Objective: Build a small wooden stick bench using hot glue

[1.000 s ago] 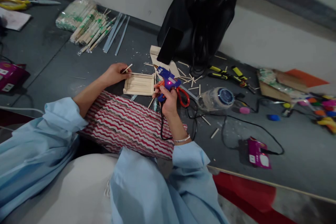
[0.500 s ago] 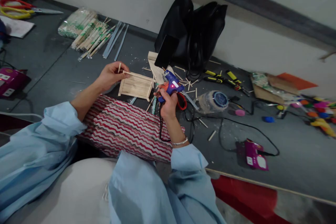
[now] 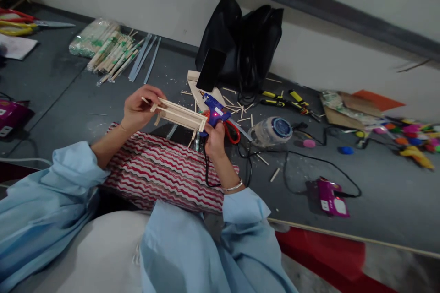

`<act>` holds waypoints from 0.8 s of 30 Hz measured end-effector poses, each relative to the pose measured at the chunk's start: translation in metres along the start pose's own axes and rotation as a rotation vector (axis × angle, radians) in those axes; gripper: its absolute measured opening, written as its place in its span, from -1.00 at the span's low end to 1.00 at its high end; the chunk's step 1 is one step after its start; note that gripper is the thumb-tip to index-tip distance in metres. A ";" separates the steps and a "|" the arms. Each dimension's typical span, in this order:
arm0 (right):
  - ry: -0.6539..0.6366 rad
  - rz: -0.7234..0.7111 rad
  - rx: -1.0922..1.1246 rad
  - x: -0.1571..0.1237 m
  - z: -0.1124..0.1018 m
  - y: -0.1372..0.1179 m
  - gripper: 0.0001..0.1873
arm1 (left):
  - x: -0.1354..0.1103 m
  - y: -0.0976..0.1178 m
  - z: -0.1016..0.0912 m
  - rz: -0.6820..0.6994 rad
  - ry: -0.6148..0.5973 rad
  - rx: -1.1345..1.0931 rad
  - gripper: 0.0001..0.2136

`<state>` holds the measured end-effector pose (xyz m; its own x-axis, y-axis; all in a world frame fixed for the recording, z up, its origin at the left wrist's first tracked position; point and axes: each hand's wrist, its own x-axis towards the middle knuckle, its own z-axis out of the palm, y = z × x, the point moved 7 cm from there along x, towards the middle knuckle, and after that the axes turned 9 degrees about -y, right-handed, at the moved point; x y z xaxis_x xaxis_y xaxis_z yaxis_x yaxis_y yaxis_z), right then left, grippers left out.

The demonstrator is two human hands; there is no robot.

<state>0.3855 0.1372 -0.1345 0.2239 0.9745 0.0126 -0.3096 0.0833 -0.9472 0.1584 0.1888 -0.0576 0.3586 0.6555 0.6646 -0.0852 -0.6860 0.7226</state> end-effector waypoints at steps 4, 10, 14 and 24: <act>-0.033 0.015 0.044 -0.001 0.003 -0.002 -0.65 | -0.003 0.005 -0.002 -0.023 0.065 0.056 -0.65; -0.058 -0.025 0.061 -0.007 0.009 -0.016 -0.66 | -0.005 -0.007 0.003 -0.097 -0.019 0.137 -0.66; -0.049 -0.045 0.058 -0.009 0.007 -0.021 -0.66 | -0.002 -0.003 0.004 -0.031 -0.063 0.222 -0.71; -0.046 -0.059 0.075 -0.007 0.005 -0.020 -0.64 | -0.003 -0.001 0.007 0.019 -0.072 0.239 -0.79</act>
<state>0.3853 0.1303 -0.1144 0.2015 0.9759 0.0836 -0.3659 0.1542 -0.9178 0.1639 0.1855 -0.0611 0.4251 0.6234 0.6563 0.1269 -0.7589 0.6387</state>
